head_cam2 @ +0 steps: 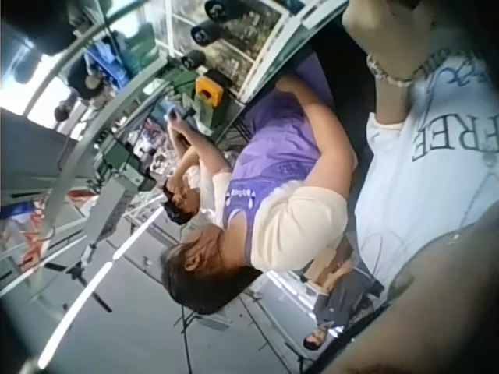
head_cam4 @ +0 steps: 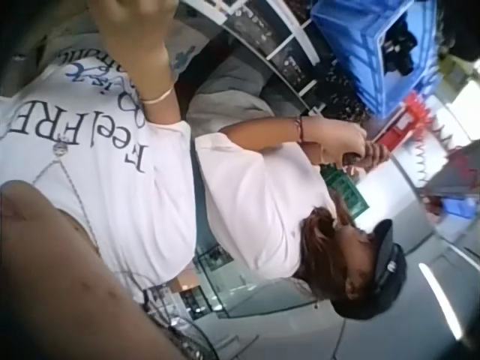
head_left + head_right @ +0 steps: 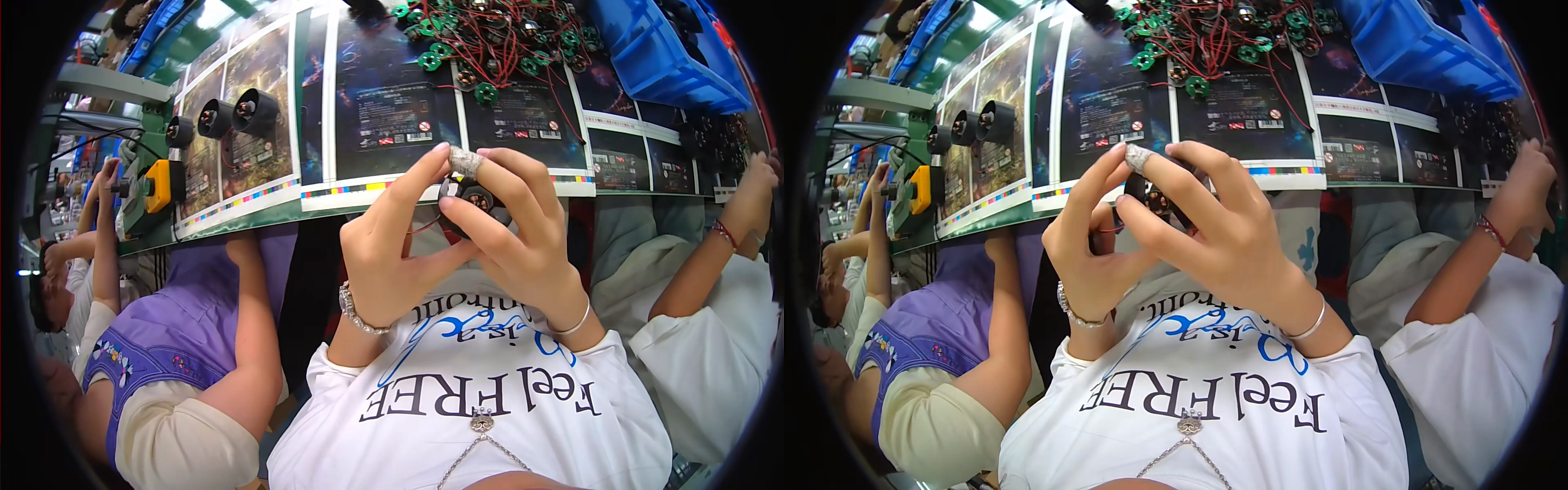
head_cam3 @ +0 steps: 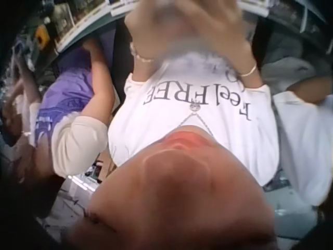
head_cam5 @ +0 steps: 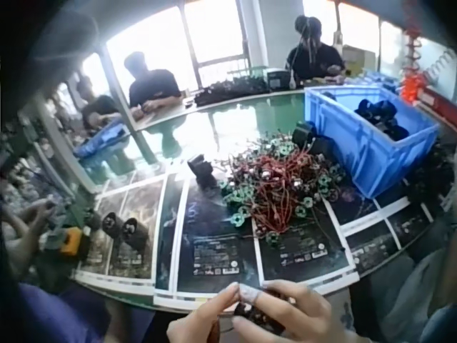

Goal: Assembling small components and wire harnesses into circular plastic housings on a factory production line.

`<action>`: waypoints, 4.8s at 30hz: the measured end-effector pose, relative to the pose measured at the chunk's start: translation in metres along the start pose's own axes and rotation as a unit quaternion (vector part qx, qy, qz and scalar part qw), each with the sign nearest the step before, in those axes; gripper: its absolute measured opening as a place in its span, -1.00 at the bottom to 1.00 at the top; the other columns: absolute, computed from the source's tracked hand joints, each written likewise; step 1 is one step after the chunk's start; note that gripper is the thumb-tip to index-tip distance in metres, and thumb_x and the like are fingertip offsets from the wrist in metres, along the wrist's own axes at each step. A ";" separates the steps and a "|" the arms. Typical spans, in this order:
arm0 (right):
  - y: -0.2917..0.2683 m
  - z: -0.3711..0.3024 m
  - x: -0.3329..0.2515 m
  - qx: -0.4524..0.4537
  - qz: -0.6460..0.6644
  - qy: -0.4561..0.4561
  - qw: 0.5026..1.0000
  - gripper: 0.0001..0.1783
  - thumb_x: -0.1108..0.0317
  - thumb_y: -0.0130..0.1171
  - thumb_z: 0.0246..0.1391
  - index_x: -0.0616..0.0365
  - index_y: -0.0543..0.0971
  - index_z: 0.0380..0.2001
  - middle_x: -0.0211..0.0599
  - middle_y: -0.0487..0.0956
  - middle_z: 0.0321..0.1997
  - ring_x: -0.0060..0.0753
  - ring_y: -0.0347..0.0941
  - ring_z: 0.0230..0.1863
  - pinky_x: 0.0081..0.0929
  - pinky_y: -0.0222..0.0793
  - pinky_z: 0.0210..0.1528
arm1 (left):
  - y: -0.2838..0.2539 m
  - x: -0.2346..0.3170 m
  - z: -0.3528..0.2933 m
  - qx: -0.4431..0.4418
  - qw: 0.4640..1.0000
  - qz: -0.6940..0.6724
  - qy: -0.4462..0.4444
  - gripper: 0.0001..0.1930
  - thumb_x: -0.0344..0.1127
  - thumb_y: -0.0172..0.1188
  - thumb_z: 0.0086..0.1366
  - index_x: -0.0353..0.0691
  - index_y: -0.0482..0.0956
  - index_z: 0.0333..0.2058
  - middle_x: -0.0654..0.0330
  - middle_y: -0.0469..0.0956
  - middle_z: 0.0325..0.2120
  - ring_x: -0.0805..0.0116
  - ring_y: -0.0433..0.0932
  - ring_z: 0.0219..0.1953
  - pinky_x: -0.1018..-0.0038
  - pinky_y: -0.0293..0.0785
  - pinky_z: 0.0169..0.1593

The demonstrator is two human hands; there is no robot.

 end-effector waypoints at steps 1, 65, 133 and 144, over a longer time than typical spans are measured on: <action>0.001 0.001 -0.001 0.004 0.005 -0.004 1.000 -0.64 0.54 0.33 -0.21 0.01 0.61 -0.24 -0.20 0.46 0.10 -0.22 0.44 -0.05 -0.41 0.41 -0.10 | -0.003 -0.002 0.001 0.004 1.000 0.006 0.001 -0.33 -0.55 0.49 -0.23 -0.22 0.57 0.00 0.12 0.65 -0.17 0.52 0.52 -0.50 0.64 0.49 -0.46; -0.033 0.001 0.045 0.072 0.185 0.220 0.955 -0.73 0.75 0.23 -0.16 0.28 0.65 -0.32 -0.29 0.57 -0.30 -0.52 0.41 -0.42 -0.71 0.35 -0.31 | 0.010 -0.025 0.035 -0.010 0.993 0.076 0.092 -0.28 -0.54 0.40 -0.26 -0.26 0.46 0.03 0.10 0.56 -0.08 0.27 0.53 -0.10 0.42 0.47 0.01; -0.028 -0.012 0.007 -0.047 0.115 0.067 0.990 -0.79 0.57 0.37 -0.29 0.19 0.69 -0.44 -0.39 0.51 -0.50 -0.47 0.27 -0.56 -0.59 0.18 -0.48 | 0.016 0.005 -0.012 -0.040 0.998 0.042 0.037 -0.29 -0.62 0.28 -0.15 -0.20 0.42 0.11 0.12 0.45 0.02 0.24 0.55 -0.26 0.46 0.53 -0.23; -0.042 -0.019 0.008 -0.059 0.073 0.129 0.987 -0.76 0.62 0.39 -0.31 0.22 0.65 -0.44 -0.38 0.53 -0.51 -0.50 0.28 -0.56 -0.60 0.20 -0.48 | 0.027 0.007 -0.015 0.018 0.992 0.082 0.093 -0.36 -0.57 0.29 -0.12 -0.15 0.48 0.05 0.12 0.43 0.03 0.35 0.54 -0.33 0.58 0.49 -0.42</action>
Point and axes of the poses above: each hand's wrist, its own z-axis towards the middle knuckle, its own y-axis out of the palm, x = y × z, the point moved 2 cm from there along z, towards the middle knuckle
